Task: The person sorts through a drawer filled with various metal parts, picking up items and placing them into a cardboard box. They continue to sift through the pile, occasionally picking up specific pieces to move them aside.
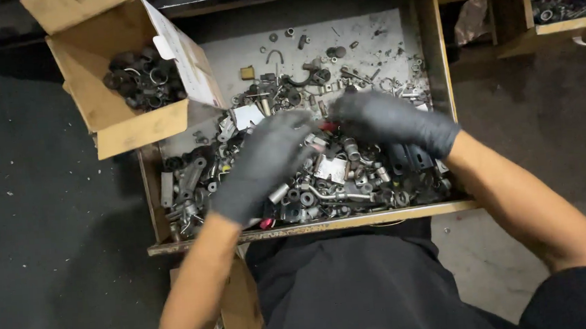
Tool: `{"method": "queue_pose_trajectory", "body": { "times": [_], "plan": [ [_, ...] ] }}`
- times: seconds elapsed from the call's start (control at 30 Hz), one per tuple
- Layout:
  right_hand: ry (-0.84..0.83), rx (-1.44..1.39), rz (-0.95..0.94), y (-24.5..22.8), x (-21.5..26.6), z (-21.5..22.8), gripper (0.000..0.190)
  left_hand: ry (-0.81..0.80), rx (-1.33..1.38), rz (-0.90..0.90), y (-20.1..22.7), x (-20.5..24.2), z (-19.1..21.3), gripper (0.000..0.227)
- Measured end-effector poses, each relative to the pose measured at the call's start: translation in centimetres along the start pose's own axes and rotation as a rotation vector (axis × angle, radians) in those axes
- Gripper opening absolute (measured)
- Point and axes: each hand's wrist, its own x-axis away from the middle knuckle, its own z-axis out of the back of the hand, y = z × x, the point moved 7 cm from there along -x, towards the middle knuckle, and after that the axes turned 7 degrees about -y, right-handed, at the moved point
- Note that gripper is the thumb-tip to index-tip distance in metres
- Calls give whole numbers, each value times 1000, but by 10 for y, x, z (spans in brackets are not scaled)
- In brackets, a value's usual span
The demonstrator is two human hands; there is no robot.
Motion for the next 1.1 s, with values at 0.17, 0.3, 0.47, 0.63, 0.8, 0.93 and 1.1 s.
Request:
{"method": "queue_pose_trajectory", "body": {
  "times": [0.17, 0.3, 0.47, 0.63, 0.8, 0.93, 1.1],
  "plan": [
    [-321, 70, -16, -31, 47, 7, 44, -347, -35, -179, 36, -6, -60, 68],
    [-427, 131, -192, -27, 77, 22, 45, -424, -64, -96, 32, 7, -61, 61],
    [-511, 281, -313, 10, 72, 4, 54, -401, -201, -5, 13, 3, -74, 60],
    [-207, 596, -263, 32, 51, 21, 46, -288, -227, 73, -1, -18, -59, 46],
    [11, 620, -213, 41, 12, 9, 21, -43, -227, 30, 7, -58, -74, 32],
    [56, 495, -166, 65, -21, -29, 30, 115, -212, -50, -21, -107, -146, 29],
    [-16, 540, -313, 96, 1, -34, 33, 182, -260, -2, -42, -86, -112, 21]
  ]
}}
